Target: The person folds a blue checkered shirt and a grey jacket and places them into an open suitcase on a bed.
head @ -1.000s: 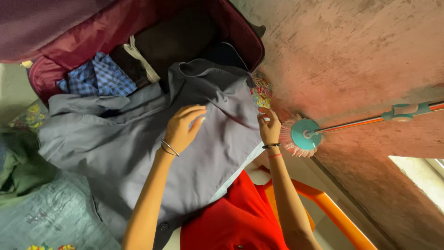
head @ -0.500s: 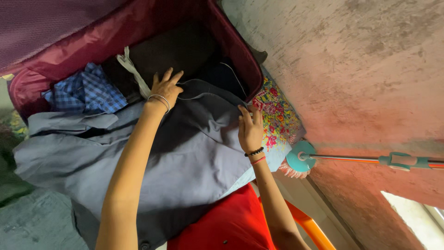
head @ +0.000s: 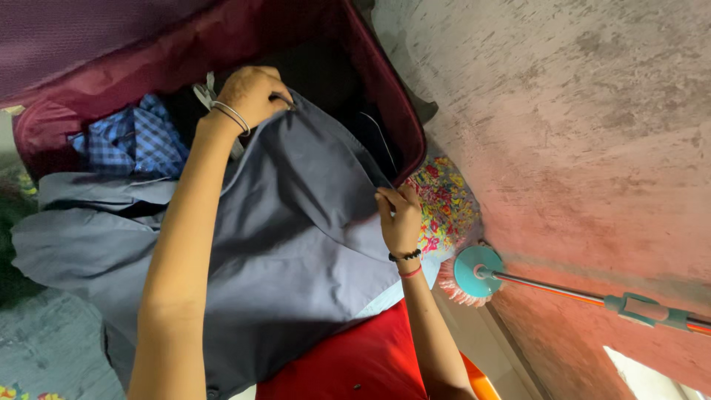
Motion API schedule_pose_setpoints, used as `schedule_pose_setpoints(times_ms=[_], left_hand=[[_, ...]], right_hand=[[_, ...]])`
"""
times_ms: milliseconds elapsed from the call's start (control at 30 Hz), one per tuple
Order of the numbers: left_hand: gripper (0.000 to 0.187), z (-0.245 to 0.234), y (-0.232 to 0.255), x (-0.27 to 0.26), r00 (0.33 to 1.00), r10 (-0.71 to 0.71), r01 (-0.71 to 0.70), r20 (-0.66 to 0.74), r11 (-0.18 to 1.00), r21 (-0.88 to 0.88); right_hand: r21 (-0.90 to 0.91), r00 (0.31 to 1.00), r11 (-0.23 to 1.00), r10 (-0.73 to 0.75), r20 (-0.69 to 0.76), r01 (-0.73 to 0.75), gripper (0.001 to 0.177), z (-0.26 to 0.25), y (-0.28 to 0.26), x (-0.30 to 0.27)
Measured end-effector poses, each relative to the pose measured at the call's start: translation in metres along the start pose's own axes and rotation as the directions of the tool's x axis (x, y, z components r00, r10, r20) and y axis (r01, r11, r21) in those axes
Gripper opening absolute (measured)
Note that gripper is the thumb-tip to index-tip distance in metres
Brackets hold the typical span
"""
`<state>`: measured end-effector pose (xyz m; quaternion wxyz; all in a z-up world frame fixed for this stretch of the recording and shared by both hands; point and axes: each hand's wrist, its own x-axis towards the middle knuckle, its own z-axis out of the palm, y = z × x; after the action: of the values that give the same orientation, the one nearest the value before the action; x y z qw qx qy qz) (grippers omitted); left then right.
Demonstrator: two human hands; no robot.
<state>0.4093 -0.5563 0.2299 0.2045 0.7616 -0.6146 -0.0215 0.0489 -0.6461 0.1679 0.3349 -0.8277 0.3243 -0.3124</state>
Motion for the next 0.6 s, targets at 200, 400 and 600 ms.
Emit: schedule_pose_setpoints(times_ms=[200, 400, 600], left_hand=[[0.009, -0.041, 0.029, 0.029, 0.997, 0.066, -0.063, 0.028, 0.994, -0.093], [0.016, -0.014, 0.041, 0.058, 0.998, -0.004, -0.01, -0.061, 0.974, -0.228], [0.023, 0.058, 0.015, 0.067, 0.936, -0.341, 0.318, -0.085, 0.925, -0.206]], right_hand=[[0.051, 0.994, 0.998, -0.036, -0.103, 0.042, 0.008, -0.034, 0.005, -0.011], [0.143, 0.978, 0.983, 0.136, -0.158, -0.114, 0.009, -0.021, 0.039, -0.008], [0.579, 0.938, 0.739, 0.282, 0.201, -0.346, 0.029, -0.011, 0.066, 0.005]])
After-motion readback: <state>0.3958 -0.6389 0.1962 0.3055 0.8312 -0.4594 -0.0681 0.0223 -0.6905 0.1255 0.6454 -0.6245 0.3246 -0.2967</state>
